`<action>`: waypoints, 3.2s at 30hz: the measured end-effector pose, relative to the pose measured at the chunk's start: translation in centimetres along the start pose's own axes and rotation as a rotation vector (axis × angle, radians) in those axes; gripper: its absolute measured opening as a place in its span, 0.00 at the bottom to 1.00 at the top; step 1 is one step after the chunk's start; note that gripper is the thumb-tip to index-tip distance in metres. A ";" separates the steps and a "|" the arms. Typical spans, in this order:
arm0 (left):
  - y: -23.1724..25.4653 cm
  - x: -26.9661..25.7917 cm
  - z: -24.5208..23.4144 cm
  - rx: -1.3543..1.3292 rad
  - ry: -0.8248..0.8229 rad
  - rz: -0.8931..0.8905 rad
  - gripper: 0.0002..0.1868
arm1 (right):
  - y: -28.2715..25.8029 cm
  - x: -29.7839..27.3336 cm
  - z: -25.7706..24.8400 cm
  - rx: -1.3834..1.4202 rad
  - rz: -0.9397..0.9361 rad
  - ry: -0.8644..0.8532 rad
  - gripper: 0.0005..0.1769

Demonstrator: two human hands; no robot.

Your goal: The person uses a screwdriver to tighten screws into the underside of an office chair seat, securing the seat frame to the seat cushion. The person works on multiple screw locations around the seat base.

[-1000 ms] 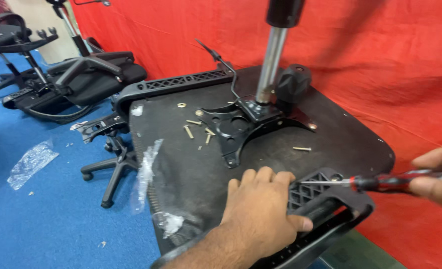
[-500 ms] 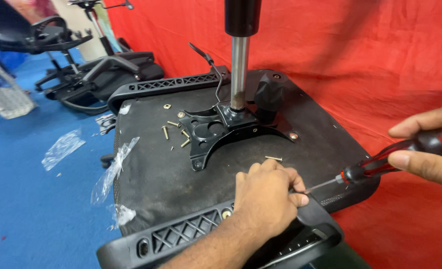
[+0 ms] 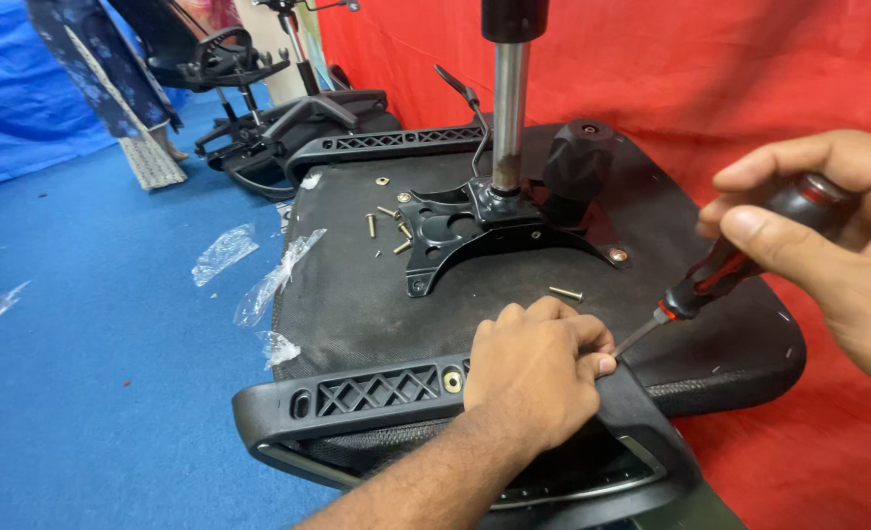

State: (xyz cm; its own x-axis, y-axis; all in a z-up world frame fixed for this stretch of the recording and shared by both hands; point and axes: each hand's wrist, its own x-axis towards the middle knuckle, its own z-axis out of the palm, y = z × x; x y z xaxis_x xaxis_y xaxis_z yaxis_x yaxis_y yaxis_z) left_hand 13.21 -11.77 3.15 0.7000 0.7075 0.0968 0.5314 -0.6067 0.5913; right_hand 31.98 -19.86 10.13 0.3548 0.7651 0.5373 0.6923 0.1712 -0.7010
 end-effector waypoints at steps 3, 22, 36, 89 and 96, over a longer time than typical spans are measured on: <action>-0.3 0.2 0.0 -0.111 0.081 -0.013 0.24 | -1.1 0.2 1.2 0.351 0.112 0.015 0.08; -0.8 0.5 0.2 -0.228 0.092 -0.059 0.22 | 1.9 3.0 1.6 1.091 0.028 -0.410 0.06; -1.1 0.3 0.2 -0.223 0.075 -0.031 0.17 | 0.0 1.4 1.8 0.902 0.003 -0.233 0.04; 1.1 0.0 7.3 -2.179 0.422 -1.227 0.45 | -9.3 8.6 2.2 -1.199 0.183 -1.185 0.17; 1.7 -0.5 6.9 -1.996 0.424 -1.271 0.45 | -7.2 9.5 -1.2 -1.066 -0.495 -1.369 0.24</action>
State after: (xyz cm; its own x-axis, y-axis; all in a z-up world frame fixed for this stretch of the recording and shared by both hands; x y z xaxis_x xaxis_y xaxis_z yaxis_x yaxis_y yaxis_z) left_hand 17.11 -15.64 -1.44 0.3047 0.4619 -0.8329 -0.6378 0.7484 0.1817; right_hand 31.10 -14.58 20.87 -0.3214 0.7826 -0.5331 0.8214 0.5106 0.2543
